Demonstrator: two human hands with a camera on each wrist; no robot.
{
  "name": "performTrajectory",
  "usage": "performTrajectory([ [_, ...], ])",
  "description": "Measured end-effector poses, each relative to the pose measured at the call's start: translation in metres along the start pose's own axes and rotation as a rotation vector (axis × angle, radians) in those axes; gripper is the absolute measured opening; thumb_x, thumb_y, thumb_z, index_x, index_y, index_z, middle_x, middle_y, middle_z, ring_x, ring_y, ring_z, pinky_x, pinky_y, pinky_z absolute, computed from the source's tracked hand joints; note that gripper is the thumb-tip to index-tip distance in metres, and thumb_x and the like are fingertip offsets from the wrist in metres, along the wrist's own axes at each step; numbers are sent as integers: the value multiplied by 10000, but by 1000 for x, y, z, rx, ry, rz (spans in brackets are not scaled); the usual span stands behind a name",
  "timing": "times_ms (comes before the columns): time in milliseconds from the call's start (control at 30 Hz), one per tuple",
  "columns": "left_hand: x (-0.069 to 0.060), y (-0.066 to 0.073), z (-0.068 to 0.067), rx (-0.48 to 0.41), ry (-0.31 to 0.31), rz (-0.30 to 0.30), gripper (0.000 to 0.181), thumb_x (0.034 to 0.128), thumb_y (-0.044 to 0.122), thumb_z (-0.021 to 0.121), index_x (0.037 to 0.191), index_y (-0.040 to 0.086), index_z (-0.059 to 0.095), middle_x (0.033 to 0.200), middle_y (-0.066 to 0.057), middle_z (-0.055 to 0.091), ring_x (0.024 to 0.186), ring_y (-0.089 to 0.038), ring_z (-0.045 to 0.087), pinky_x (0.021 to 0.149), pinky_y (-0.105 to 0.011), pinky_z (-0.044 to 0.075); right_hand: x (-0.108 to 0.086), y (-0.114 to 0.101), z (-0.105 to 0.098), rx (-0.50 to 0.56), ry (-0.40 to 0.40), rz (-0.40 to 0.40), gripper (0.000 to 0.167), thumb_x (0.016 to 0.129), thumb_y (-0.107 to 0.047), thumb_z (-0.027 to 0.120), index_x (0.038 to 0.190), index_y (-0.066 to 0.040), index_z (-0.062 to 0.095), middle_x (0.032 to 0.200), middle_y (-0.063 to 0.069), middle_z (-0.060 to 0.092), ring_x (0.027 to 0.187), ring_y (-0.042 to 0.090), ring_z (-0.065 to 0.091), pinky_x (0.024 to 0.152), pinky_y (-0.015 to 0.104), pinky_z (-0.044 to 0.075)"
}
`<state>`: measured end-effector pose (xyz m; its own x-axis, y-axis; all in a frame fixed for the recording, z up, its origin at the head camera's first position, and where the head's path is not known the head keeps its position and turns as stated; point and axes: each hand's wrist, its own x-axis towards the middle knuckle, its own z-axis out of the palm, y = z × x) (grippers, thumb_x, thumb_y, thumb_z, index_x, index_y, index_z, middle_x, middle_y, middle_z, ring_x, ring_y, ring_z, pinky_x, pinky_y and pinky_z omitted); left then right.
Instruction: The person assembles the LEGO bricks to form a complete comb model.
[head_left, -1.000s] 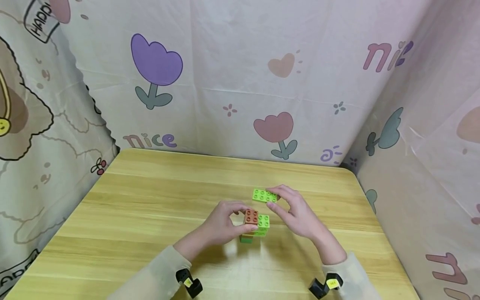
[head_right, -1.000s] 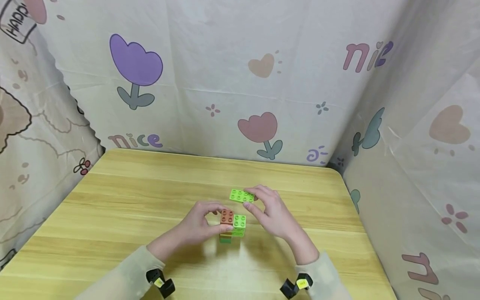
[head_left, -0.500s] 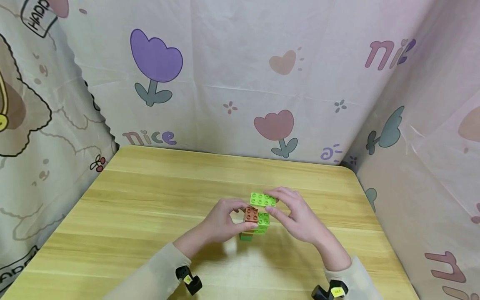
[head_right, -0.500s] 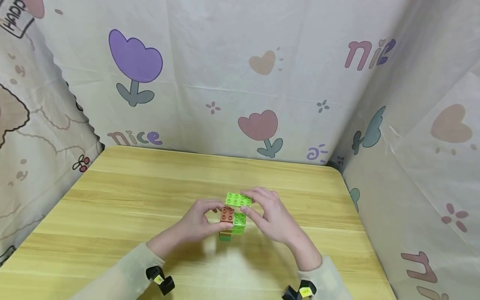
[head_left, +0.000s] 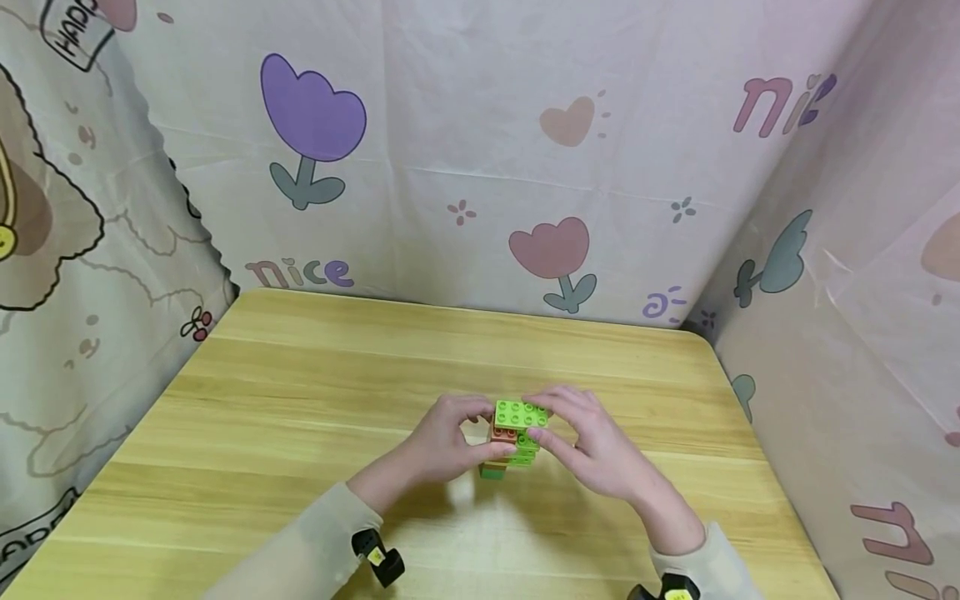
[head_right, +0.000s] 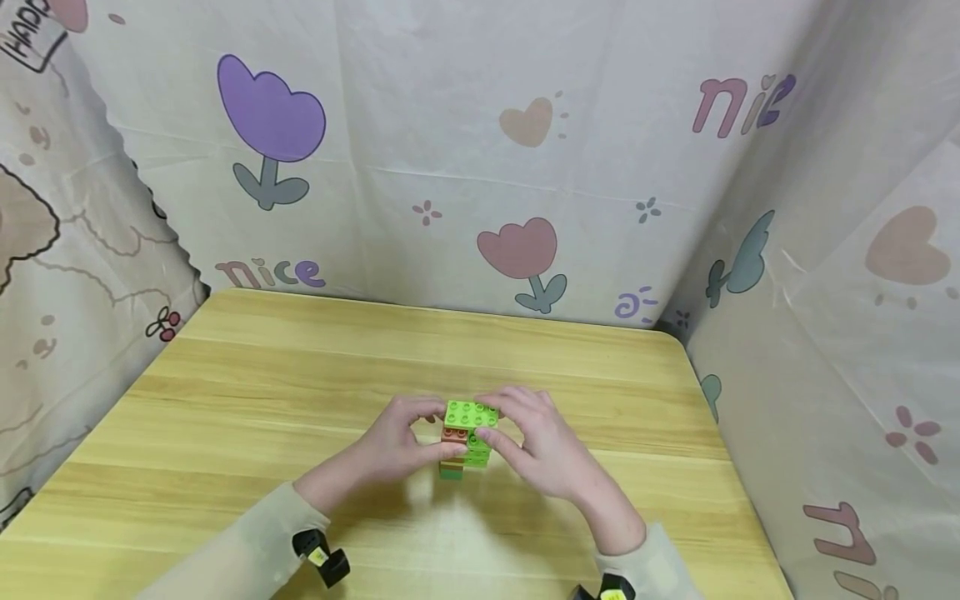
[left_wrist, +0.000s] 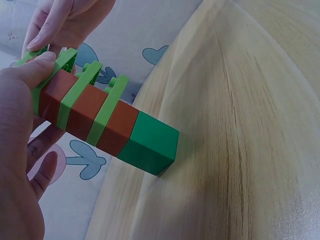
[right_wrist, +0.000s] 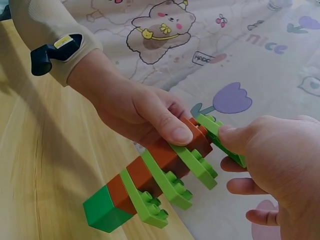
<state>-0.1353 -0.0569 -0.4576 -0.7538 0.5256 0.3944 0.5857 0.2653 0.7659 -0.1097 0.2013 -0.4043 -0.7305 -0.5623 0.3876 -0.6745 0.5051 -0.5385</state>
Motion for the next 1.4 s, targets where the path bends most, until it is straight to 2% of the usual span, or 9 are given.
performTrajectory([
  [267, -1, -1, 1, -1, 10, 6, 202, 871, 360, 901, 975, 255, 762, 947, 188, 732, 881, -45, 661, 841, -520, 553, -3, -1, 2, -7, -13, -30, 375, 1040, -236, 709, 1403, -156, 661, 1315, -148, 647, 1213, 119, 587, 944, 418, 425],
  [367, -1, 0, 1, -2, 9, -3, 209, 869, 360, 902, 982, 250, 765, 957, 166, 739, 893, -48, 661, 847, -517, 554, -3, -2, 2, -16, -17, -40, 375, 1043, -232, 704, 1406, -152, 660, 1320, -142, 650, 1213, 118, 587, 942, 416, 422],
  [733, -1, 1, 1, 19, -4, -44, 216, 858, 360, 912, 986, 269, 764, 966, 219, 721, 908, -48, 658, 867, -438, 547, -3, -4, 3, -70, -14, -79, 371, 1039, -235, 708, 1399, -156, 664, 1288, -142, 657, 1175, 96, 589, 938, 402, 405],
  [1133, -2, 2, 1, 26, -15, -44, 217, 884, 344, 893, 1033, 259, 760, 985, 219, 715, 927, -44, 659, 859, -447, 569, -3, -5, 3, -122, -11, -120, 359, 1036, -230, 712, 1380, -135, 673, 1251, -109, 671, 1137, 97, 613, 891, 372, 394],
  [1400, -4, 4, 1, -2, -6, -38, 269, 909, 386, 864, 1116, 258, 752, 1077, 224, 723, 1003, -59, 658, 880, -496, 566, -2, -6, 3, -121, -20, -127, 356, 1040, -218, 705, 1381, -123, 672, 1245, -104, 670, 1120, 90, 616, 901, 378, 392],
])
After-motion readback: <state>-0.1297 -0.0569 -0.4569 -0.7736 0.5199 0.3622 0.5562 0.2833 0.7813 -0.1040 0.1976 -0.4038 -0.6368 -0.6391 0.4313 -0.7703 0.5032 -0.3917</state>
